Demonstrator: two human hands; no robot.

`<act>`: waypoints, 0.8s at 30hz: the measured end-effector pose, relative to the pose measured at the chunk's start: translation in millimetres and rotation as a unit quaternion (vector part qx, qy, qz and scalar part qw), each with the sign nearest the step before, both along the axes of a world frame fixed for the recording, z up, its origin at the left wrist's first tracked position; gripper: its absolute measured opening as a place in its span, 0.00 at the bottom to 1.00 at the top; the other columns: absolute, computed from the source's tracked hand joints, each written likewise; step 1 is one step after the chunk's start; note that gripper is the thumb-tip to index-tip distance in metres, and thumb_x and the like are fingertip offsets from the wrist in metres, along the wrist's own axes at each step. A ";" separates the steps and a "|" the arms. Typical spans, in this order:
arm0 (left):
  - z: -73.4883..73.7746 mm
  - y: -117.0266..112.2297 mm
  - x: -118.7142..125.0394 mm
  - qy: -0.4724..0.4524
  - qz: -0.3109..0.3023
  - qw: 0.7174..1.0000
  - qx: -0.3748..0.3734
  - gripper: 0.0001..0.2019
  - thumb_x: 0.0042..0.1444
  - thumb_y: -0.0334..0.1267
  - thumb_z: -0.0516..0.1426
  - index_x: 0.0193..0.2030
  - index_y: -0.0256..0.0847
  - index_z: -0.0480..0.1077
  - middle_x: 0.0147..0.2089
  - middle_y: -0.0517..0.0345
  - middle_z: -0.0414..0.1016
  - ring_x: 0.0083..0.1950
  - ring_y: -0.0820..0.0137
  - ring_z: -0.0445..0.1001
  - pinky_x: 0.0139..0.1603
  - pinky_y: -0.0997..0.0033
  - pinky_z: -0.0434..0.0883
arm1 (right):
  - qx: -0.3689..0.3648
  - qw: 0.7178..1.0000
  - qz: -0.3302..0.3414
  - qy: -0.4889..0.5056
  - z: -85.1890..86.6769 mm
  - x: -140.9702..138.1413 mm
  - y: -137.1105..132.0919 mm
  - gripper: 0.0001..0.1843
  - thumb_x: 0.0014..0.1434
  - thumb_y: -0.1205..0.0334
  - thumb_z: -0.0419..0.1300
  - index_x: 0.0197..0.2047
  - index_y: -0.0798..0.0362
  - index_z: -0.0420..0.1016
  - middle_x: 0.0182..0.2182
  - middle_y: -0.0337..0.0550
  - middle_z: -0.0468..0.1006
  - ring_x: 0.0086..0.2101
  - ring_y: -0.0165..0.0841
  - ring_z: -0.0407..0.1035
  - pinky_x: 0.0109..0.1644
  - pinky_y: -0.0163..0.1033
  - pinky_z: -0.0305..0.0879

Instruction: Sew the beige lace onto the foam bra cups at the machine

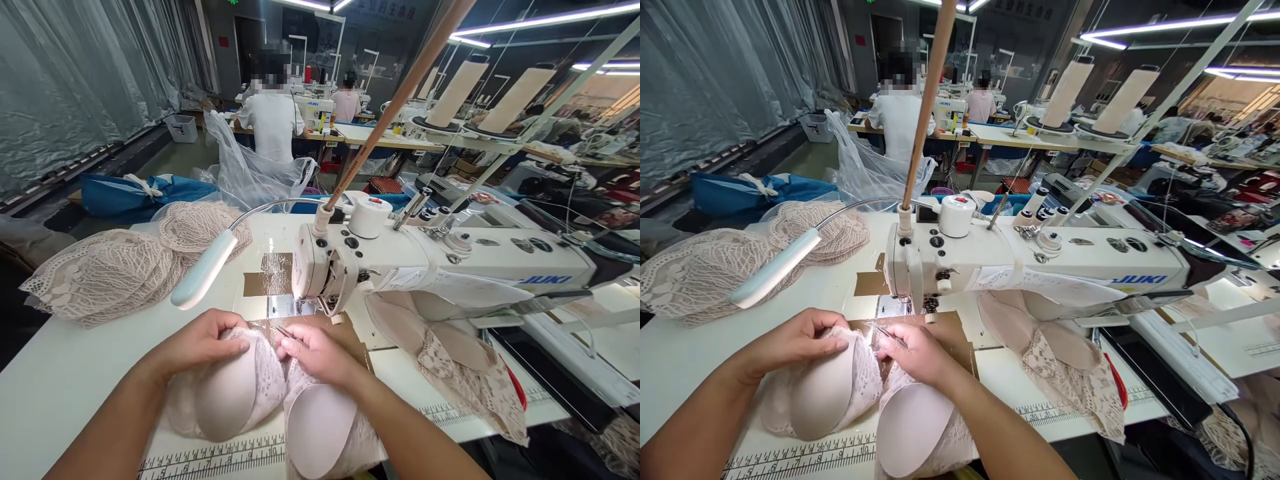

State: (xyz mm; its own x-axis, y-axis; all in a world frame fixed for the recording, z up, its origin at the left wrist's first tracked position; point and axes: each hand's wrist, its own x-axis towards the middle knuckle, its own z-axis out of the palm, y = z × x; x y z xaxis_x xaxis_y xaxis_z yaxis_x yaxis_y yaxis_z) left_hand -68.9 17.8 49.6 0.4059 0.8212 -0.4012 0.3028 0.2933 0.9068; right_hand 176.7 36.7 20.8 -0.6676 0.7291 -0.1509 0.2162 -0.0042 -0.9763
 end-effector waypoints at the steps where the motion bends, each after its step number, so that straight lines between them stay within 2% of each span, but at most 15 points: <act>1: -1.0 -0.7 4.5 0.000 0.001 1.000 0.008 0.15 0.53 0.50 0.60 0.32 0.37 0.72 0.30 0.57 0.70 0.32 0.68 0.68 0.31 0.73 0.65 | -0.003 1.000 -0.021 0.009 -0.7 -2.6 -0.8 0.10 0.62 0.55 0.56 0.38 0.52 0.75 0.34 0.39 0.77 0.35 0.32 0.71 0.42 0.37 0.66; 4: -7.1 -2.6 16.8 0.002 0.006 1.000 0.027 0.15 0.52 0.48 0.60 0.31 0.36 0.70 0.29 0.60 0.67 0.30 0.71 0.65 0.29 0.75 0.62 | 0.009 0.999 -0.045 -0.001 -1.8 -8.6 -2.6 0.09 0.55 0.60 0.62 0.39 0.53 0.74 0.32 0.38 0.75 0.33 0.32 0.69 0.38 0.35 0.66; 7: -12.7 -3.1 25.0 -0.008 0.003 1.000 0.020 0.13 0.51 0.46 0.62 0.33 0.36 0.70 0.29 0.61 0.66 0.29 0.73 0.62 0.27 0.77 0.60 | 0.051 0.997 -0.060 -0.017 -0.6 -11.0 -3.4 0.04 0.55 0.65 0.60 0.33 0.54 0.75 0.31 0.38 0.75 0.33 0.32 0.68 0.38 0.36 0.65; 10: -14.8 -2.7 30.5 -0.041 0.005 0.999 -0.002 0.14 0.50 0.46 0.63 0.33 0.35 0.72 0.28 0.61 0.66 0.28 0.74 0.62 0.26 0.77 0.59 | 0.064 0.995 -0.072 0.000 -0.5 -10.6 -3.1 0.06 0.55 0.66 0.58 0.36 0.54 0.75 0.34 0.40 0.77 0.36 0.33 0.70 0.42 0.37 0.66; 13: -14.5 -2.9 33.9 -0.069 0.039 0.997 -0.018 0.15 0.50 0.48 0.63 0.30 0.34 0.72 0.26 0.60 0.67 0.27 0.75 0.61 0.25 0.77 0.59 | 0.045 0.995 -0.075 0.037 -3.6 -7.2 -1.9 0.13 0.58 0.61 0.59 0.46 0.55 0.73 0.39 0.44 0.77 0.40 0.35 0.71 0.46 0.39 0.67; 16: -14.4 -4.0 34.6 -0.083 0.065 0.994 -0.027 0.16 0.50 0.48 0.64 0.28 0.34 0.73 0.25 0.59 0.68 0.26 0.74 0.63 0.26 0.76 0.60 | 0.024 0.996 -0.058 0.062 -6.7 -2.7 -0.3 0.18 0.62 0.55 0.56 0.51 0.55 0.70 0.37 0.44 0.77 0.37 0.33 0.72 0.43 0.39 0.69; 20: -17.3 -5.1 33.8 -0.082 0.089 0.992 -0.026 0.15 0.49 0.47 0.64 0.29 0.33 0.74 0.26 0.58 0.70 0.28 0.72 0.65 0.27 0.75 0.62 | 0.044 0.996 -0.055 0.048 -4.8 -1.4 0.1 0.14 0.58 0.59 0.59 0.47 0.54 0.74 0.38 0.43 0.76 0.39 0.34 0.71 0.46 0.40 0.68; 24: -20.7 -4.6 35.7 -0.098 0.081 0.991 -0.026 0.15 0.48 0.46 0.65 0.28 0.33 0.74 0.25 0.58 0.68 0.27 0.73 0.63 0.26 0.76 0.59 | 0.043 0.997 -0.061 0.022 1.6 -5.7 -2.4 0.09 0.54 0.63 0.62 0.41 0.53 0.75 0.38 0.42 0.77 0.39 0.35 0.71 0.45 0.40 0.68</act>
State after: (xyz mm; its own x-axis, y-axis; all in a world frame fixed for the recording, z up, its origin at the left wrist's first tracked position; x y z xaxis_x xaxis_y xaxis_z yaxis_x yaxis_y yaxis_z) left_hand -33.2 13.2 28.9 0.3444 0.8624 -0.3711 0.0664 0.3719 0.9259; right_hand 171.0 34.3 22.4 -0.5781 0.8140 -0.0568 0.1770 0.0571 -0.9826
